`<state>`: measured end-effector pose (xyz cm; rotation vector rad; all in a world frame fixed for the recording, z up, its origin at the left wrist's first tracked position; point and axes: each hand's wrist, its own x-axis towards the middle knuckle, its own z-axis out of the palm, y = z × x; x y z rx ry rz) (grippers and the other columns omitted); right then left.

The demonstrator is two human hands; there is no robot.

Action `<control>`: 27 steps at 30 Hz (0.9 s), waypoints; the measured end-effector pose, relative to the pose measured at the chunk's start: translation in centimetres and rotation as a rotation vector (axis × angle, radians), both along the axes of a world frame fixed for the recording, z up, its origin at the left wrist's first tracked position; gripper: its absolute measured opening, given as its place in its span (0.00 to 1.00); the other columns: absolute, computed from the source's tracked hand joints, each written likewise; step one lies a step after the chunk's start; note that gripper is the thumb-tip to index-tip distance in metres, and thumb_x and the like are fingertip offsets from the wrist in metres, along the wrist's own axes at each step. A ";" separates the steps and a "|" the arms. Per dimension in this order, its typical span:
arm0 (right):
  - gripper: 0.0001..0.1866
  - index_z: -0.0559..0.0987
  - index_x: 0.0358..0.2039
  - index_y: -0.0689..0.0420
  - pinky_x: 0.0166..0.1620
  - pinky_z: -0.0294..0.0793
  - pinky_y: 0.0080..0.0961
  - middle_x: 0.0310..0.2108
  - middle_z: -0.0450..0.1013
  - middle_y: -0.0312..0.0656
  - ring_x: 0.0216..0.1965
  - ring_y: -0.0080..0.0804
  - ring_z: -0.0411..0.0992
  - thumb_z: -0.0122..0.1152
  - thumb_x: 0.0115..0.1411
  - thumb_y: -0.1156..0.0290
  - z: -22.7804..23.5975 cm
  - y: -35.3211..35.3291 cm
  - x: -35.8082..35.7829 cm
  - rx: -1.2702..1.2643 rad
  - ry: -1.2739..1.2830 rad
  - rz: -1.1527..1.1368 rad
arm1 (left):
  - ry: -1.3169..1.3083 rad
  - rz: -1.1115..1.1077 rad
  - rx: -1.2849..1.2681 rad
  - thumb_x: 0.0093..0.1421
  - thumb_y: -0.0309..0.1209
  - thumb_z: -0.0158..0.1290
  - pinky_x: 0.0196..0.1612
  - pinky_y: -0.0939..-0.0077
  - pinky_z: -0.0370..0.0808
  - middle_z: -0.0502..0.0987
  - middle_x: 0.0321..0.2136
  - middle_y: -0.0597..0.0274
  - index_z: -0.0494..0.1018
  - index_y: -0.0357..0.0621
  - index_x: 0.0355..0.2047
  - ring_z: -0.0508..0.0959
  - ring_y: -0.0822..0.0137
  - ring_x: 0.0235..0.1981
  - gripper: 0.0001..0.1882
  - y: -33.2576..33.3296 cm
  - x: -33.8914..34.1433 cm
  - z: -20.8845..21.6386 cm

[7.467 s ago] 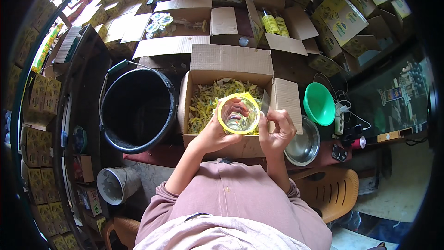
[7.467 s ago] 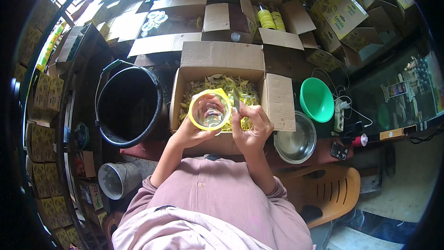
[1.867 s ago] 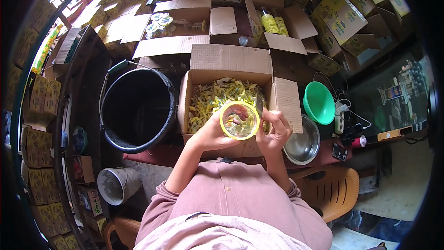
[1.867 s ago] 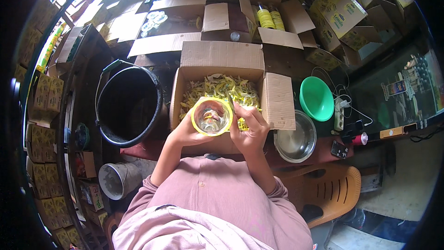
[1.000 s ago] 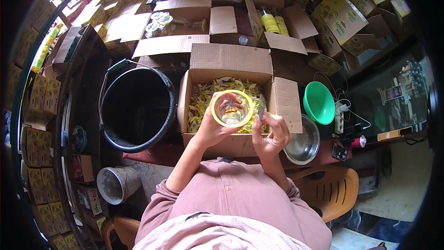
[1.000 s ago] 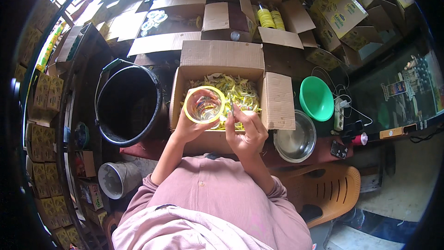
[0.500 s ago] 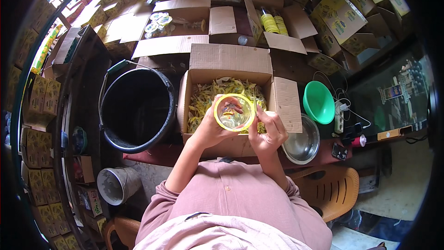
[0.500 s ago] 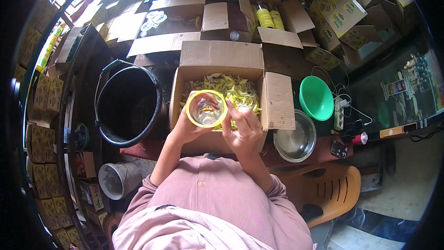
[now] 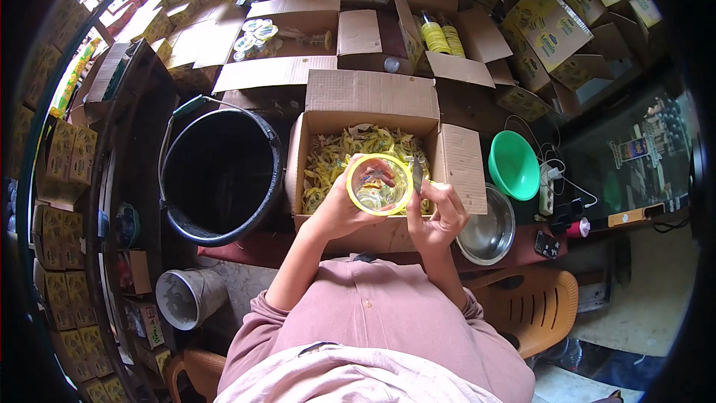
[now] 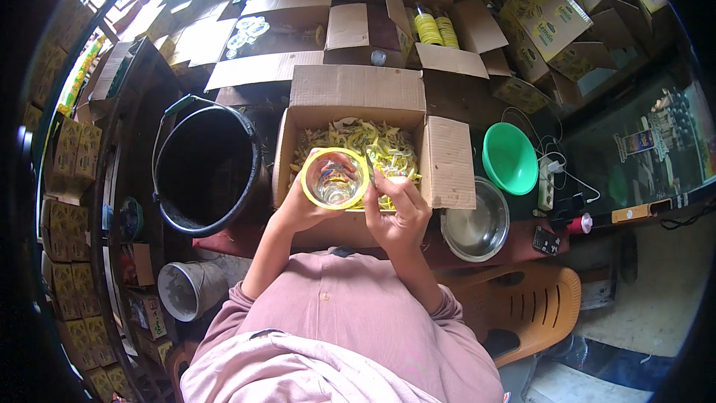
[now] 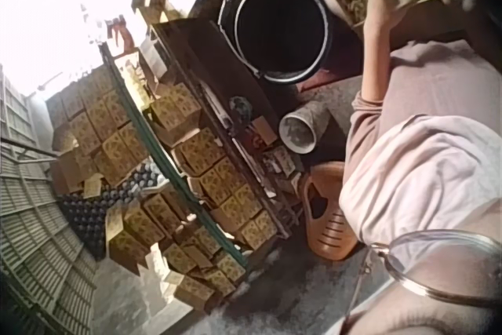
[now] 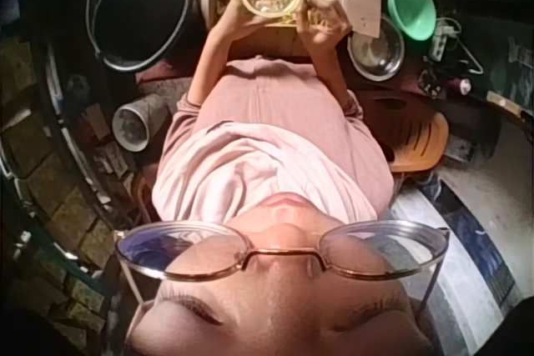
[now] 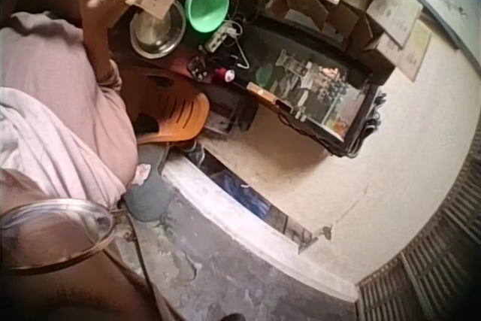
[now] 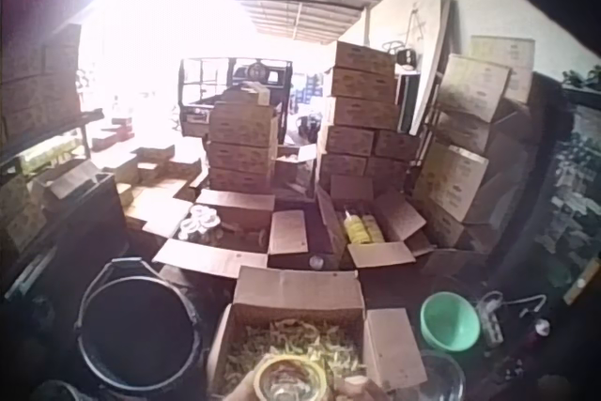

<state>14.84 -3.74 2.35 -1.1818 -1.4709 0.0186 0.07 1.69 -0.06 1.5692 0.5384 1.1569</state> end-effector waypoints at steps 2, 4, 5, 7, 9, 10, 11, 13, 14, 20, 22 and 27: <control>0.14 0.78 0.33 0.59 0.27 0.72 0.20 0.22 0.71 0.39 0.22 0.27 0.72 0.61 0.42 0.82 0.5 0.1 0.0 -0.042 -0.037 -0.003 | 0.044 0.005 0.037 0.36 0.24 0.64 0.46 0.75 0.67 0.66 0.38 0.60 0.62 0.38 0.44 0.71 0.67 0.40 0.32 0.0 -0.1 0.1; 0.14 0.78 0.33 0.58 0.27 0.71 0.20 0.22 0.71 0.39 0.22 0.27 0.72 0.61 0.42 0.82 0.2 0.3 0.0 -0.029 -0.059 -0.016 | 0.033 0.009 0.017 0.37 0.25 0.64 0.46 0.75 0.67 0.66 0.38 0.60 0.63 0.38 0.43 0.71 0.67 0.40 0.31 0.0 -0.2 0.2; 0.15 0.78 0.33 0.58 0.27 0.71 0.20 0.22 0.71 0.38 0.22 0.27 0.71 0.61 0.42 0.82 0.1 0.4 0.0 -0.016 -0.083 -0.027 | 0.033 0.009 0.018 0.37 0.25 0.64 0.46 0.75 0.67 0.66 0.38 0.60 0.63 0.38 0.43 0.71 0.67 0.40 0.31 0.1 -0.3 0.2; 0.15 0.78 0.33 0.57 0.27 0.71 0.20 0.22 0.71 0.38 0.22 0.27 0.71 0.61 0.42 0.82 0.3 0.4 0.0 -0.035 -0.111 -0.043 | 0.061 -0.029 0.018 0.37 0.26 0.64 0.46 0.75 0.67 0.67 0.37 0.60 0.63 0.38 0.43 0.71 0.67 0.40 0.31 0.2 -0.4 0.1; 0.15 0.78 0.33 0.57 0.27 0.71 0.20 0.22 0.71 0.37 0.22 0.27 0.71 0.61 0.42 0.82 0.4 0.6 0.2 -0.056 -0.138 -0.057 | 0.050 -0.044 -0.003 0.38 0.26 0.64 0.46 0.75 0.67 0.67 0.37 0.60 0.63 0.38 0.43 0.71 0.68 0.39 0.31 0.0 -0.4 0.4; 0.14 0.77 0.32 0.60 0.26 0.69 0.19 0.22 0.70 0.38 0.22 0.26 0.70 0.60 0.41 0.83 0.4 0.8 0.4 -0.047 -0.103 0.000 | 0.038 -0.062 -0.023 0.38 0.26 0.64 0.46 0.75 0.67 0.67 0.37 0.61 0.63 0.38 0.43 0.71 0.68 0.39 0.31 -0.1 -0.4 0.4; 0.13 0.76 0.31 0.63 0.26 0.67 0.17 0.21 0.70 0.39 0.22 0.25 0.68 0.59 0.41 0.85 0.4 1.0 0.5 -0.037 -0.068 0.057 | 0.038 -0.062 -0.023 0.38 0.26 0.64 0.46 0.75 0.67 0.67 0.37 0.61 0.63 0.38 0.43 0.71 0.68 0.39 0.31 0.0 -0.4 0.4; 0.12 0.76 0.31 0.63 0.26 0.67 0.17 0.21 0.69 0.39 0.22 0.24 0.68 0.59 0.41 0.85 0.0 1.0 0.6 -0.047 -0.012 0.060 | 0.005 -0.077 -0.048 0.38 0.26 0.64 0.45 0.76 0.67 0.67 0.37 0.61 0.63 0.38 0.44 0.72 0.69 0.39 0.31 0.1 -0.3 0.3; 0.12 0.76 0.31 0.63 0.26 0.66 0.17 0.20 0.69 0.39 0.22 0.24 0.68 0.59 0.41 0.85 -0.1 0.9 0.6 -0.057 0.045 0.063 | 0.004 -0.076 -0.047 0.38 0.26 0.64 0.45 0.76 0.67 0.67 0.37 0.61 0.63 0.38 0.44 0.72 0.69 0.39 0.31 0.2 -0.4 0.3; 0.11 0.75 0.29 0.64 0.26 0.66 0.16 0.20 0.68 0.39 0.22 0.23 0.67 0.59 0.41 0.85 -0.3 0.4 0.3 -0.047 0.014 0.062 | -0.024 -0.098 -0.075 0.38 0.27 0.64 0.47 0.76 0.67 0.68 0.39 0.61 0.63 0.38 0.44 0.71 0.70 0.40 0.32 0.4 -0.5 0.2; 0.11 0.75 0.29 0.64 0.26 0.66 0.17 0.20 0.69 0.39 0.22 0.23 0.67 0.59 0.41 0.85 -0.2 0.6 0.4 -0.050 0.014 0.062 | 0.029 -0.109 -0.059 0.38 0.27 0.64 0.48 0.75 0.66 0.68 0.40 0.60 0.63 0.38 0.44 0.71 0.69 0.41 0.32 0.5 -0.6 -0.1; 0.12 0.76 0.30 0.64 0.27 0.67 0.18 0.21 0.70 0.41 0.22 0.25 0.69 0.59 0.40 0.85 0.2 0.8 0.4 -0.051 -0.027 0.046 | 0.013 -0.140 -0.101 0.38 0.27 0.64 0.48 0.75 0.66 0.69 0.39 0.60 0.63 0.38 0.44 0.71 0.69 0.41 0.31 0.5 -0.7 0.1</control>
